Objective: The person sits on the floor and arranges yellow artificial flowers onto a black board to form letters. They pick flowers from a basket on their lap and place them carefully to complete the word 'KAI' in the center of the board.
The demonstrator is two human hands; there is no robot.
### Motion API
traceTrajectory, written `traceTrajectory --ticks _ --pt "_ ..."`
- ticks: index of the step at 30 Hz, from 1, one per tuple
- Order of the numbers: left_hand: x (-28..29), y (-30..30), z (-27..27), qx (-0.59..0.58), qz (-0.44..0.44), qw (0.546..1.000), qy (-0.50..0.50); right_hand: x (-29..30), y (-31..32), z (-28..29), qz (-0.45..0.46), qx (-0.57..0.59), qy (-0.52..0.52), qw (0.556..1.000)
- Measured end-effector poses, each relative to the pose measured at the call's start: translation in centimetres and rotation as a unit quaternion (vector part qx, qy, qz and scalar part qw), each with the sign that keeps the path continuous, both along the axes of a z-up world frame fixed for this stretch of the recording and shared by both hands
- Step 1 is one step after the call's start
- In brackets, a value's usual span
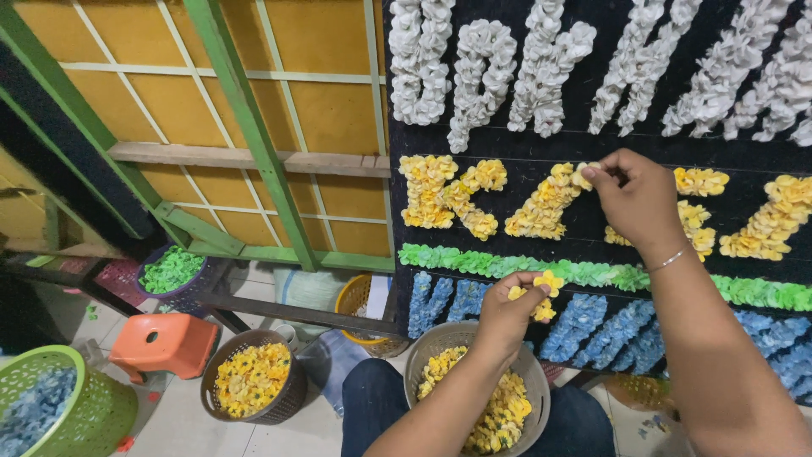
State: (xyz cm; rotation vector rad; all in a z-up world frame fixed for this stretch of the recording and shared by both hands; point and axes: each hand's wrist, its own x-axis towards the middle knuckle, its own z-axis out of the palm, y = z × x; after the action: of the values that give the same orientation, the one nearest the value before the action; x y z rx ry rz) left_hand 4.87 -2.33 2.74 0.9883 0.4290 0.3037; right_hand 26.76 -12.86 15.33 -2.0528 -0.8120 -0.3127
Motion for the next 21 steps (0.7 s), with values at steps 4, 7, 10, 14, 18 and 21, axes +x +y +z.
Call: traceTrajectory --ticks 4,7,10,14,18,21 --pt "0.0 0.6 -0.3 0.006 0.004 1.0 0.009 1.0 -0.1 -1.4 0.019 0.023 -0.053 0.998" --pt "0.1 0.8 -0.4 0.004 0.001 1.0 0.019 2.2 1.3 -2.6 -0.005 -0.011 -0.128 0.992" --pt "0.1 0.8 -1.3 0.006 -0.002 0.999 0.033 2.6 1.7 -3.0 -0.051 -0.038 -0.188 0.98" --pt "0.2 1.4 -1.1 -0.001 0.016 1.0 -0.007 3.2 1.7 -2.9 -0.029 -0.029 -0.176 0.983" --pt "0.4 1.2 -1.1 -0.003 0.032 0.999 -0.019 -0.8 1.3 0.2 -0.054 -0.019 -0.06 0.997" --pt "-0.4 1.6 0.8 0.052 0.055 0.997 -0.01 -5.4 -1.7 0.8 -0.016 0.016 0.088 0.996"
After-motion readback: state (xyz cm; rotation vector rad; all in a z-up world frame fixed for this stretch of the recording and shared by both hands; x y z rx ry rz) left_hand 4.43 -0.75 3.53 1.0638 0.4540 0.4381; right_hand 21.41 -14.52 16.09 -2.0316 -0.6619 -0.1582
